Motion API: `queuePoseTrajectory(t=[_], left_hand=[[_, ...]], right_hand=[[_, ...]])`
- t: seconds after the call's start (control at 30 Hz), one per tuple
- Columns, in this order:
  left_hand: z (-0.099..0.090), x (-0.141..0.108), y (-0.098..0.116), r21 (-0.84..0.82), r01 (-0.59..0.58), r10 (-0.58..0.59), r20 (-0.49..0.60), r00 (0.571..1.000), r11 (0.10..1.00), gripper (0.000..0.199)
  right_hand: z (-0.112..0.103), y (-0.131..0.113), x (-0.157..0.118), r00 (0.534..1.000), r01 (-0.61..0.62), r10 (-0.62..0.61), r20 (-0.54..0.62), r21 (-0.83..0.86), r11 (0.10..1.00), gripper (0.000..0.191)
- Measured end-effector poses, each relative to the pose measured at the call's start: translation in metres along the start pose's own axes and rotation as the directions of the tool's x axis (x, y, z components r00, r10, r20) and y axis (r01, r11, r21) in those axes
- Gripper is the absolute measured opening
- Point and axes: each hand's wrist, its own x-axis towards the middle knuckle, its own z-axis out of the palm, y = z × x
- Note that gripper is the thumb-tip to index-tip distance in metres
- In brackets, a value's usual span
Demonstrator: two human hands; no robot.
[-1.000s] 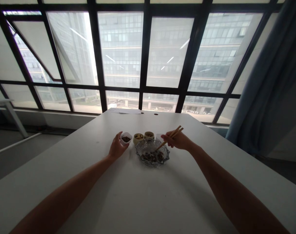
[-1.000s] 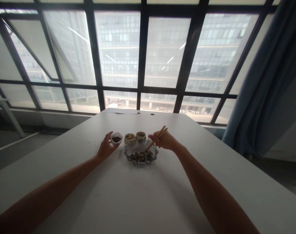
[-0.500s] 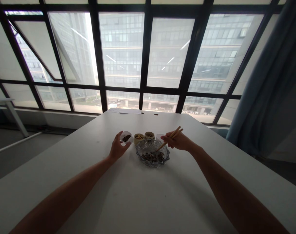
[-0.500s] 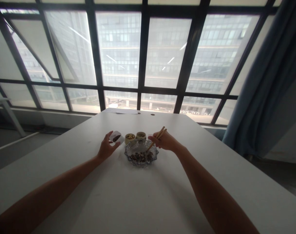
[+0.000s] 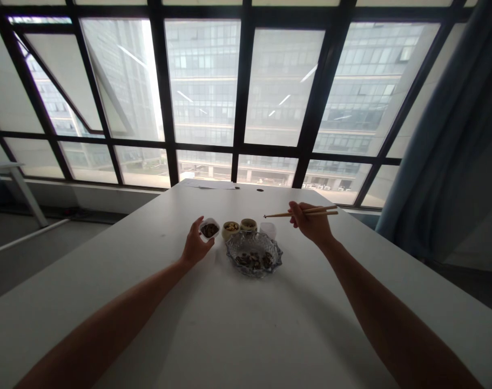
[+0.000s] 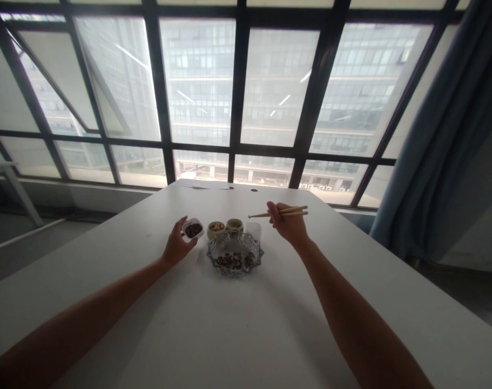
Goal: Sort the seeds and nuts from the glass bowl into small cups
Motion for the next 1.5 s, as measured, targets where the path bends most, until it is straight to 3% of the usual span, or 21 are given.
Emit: queuePoseTrajectory(t=[0.27,0.57,0.8,0.9,1.03,1.2,1.4,1.43,1.5], left_hand=[[-0.002,-0.001,0.005,-0.005,0.007,-0.007,0.030,1.000,1.000,0.073],[-0.005,-0.002,0.016,0.031,0.025,-0.028,0.086,0.996,0.999,0.069],[-0.006,-0.002,0.017,0.073,0.021,-0.029,0.110,0.993,0.997,0.068],[-0.006,-0.003,0.017,0.095,0.021,-0.033,0.127,0.991,0.995,0.068],[-0.008,-0.003,0.019,0.099,0.011,-0.026,0.155,0.988,0.995,0.068],[-0.010,-0.003,0.022,0.108,-0.002,-0.017,0.174,0.985,0.994,0.067],[-0.010,-0.003,0.021,0.120,-0.005,-0.019,0.194,0.981,0.993,0.067],[-0.010,-0.003,0.021,0.122,-0.007,-0.017,0.195,0.981,0.993,0.067],[-0.010,-0.003,0.022,0.123,-0.007,-0.018,0.196,0.980,0.992,0.066]], right_hand=[[0.007,0.020,0.002,0.986,-0.063,0.092,0.140,-0.202,0.977,0.064],[0.005,0.018,0.002,0.960,-0.117,0.171,0.223,-0.236,0.965,0.057],[0.001,0.007,0.001,0.991,-0.110,0.121,0.049,-0.179,0.978,0.060],[-0.008,-0.004,0.002,0.987,-0.126,0.128,0.095,-0.026,0.992,0.068],[-0.013,-0.017,0.001,0.906,-0.136,0.116,0.408,0.021,0.990,0.070],[-0.008,-0.022,-0.003,0.843,-0.051,0.062,0.534,-0.035,0.998,0.060],[-0.009,-0.032,-0.008,0.673,-0.097,0.055,0.738,0.014,0.995,0.050],[-0.009,-0.034,-0.008,0.664,-0.104,0.048,0.747,0.029,0.994,0.050],[-0.009,-0.038,-0.009,0.715,-0.099,0.044,0.698,0.040,0.994,0.053]])
